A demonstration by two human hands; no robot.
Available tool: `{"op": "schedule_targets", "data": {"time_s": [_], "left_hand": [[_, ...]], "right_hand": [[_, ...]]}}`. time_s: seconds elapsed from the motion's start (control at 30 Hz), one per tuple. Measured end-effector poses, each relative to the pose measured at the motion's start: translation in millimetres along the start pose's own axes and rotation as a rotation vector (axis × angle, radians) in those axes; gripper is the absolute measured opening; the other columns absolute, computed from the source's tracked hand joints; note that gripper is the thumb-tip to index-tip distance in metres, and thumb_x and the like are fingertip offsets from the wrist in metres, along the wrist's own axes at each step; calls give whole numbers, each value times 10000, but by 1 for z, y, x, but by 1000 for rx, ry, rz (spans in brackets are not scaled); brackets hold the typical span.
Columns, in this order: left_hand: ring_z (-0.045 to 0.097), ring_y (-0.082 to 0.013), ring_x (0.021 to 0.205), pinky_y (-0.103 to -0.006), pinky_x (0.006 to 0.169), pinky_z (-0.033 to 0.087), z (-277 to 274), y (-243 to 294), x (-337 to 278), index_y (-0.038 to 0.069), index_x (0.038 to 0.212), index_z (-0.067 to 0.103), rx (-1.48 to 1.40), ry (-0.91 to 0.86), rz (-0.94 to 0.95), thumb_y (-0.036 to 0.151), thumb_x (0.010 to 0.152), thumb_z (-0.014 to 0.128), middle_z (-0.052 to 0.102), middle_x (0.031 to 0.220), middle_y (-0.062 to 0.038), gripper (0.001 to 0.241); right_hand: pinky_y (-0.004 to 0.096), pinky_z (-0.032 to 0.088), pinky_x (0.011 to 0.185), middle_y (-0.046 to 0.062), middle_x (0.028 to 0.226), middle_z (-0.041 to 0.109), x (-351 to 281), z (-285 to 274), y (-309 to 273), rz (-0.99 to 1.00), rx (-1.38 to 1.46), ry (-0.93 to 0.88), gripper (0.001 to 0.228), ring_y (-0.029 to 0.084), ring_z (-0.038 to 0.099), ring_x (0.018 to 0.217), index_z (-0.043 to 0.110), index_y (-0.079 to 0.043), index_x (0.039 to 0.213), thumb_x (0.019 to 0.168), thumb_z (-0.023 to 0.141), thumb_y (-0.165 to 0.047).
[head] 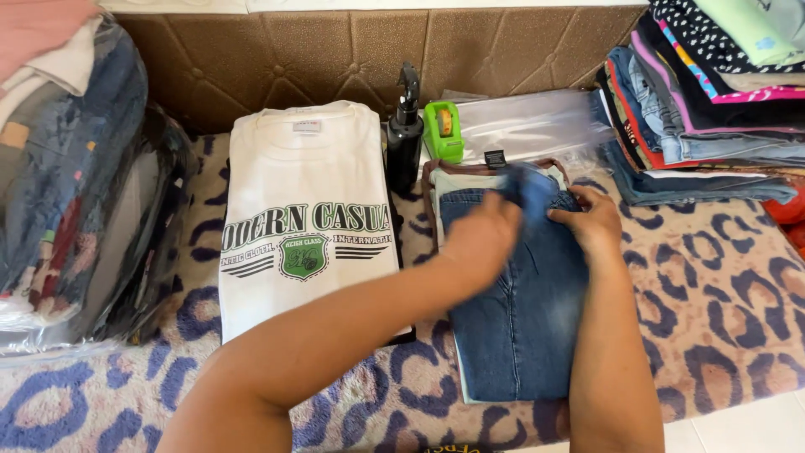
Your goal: The person folds various clothing items, including a light green shirt, a dark blue t-shirt, a red t-shirt, a black t-shirt, a white t-shirt, and a pair of blue jeans. They use a spray bottle to mist the fabric before folding each item and place the folded clothes into a neat stack.
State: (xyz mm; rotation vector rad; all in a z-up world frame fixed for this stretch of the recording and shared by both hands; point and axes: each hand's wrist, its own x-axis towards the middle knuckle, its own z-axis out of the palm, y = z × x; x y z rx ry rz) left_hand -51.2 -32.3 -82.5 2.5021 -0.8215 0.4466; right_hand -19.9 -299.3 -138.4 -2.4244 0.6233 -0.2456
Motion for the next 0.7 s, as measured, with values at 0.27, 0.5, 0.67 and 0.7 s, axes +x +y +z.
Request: {"op": "schedule_targets", "data": {"time_s": [0.27,0.5,0.67,0.7], "left_hand": [[579,-339,669,-458,530,475,15,59,-50,89,836,582,120,437,573,31,835,624,484,848,-155,72],[694,-314,997,-490,796,605,19,-12,16,148,1215,503,-228,-73,-288,277,961,595,603,1042,-104,299],[723,-360,936,-516,750,621,82,-97,43,-9,1169,650,-488,-327,-651,290,857,671,688,1014,-228,432],[701,-368,985,-522,825,600,57,-90,41,-45,1240,618,-520,-364,-623,254,899,621,671,1067,-262,453]], "right_hand": [[507,479,1000,247,1228,655,38,16,74,-261,315,-90,526,353,590,1134,679,-48,1322,798,710,-58],[438,562,877,149,1115,698,-10,6,14,-190,57,56,632,332,675,1061,695,-154,1285,687,853,-282],[391,596,757,83,1049,725,28,24,51,116,186,166,718,251,710,969,742,-199,1226,564,990,-327],[399,594,764,89,1049,725,24,22,46,131,199,158,711,257,709,981,745,-182,1216,564,989,-326]]}}
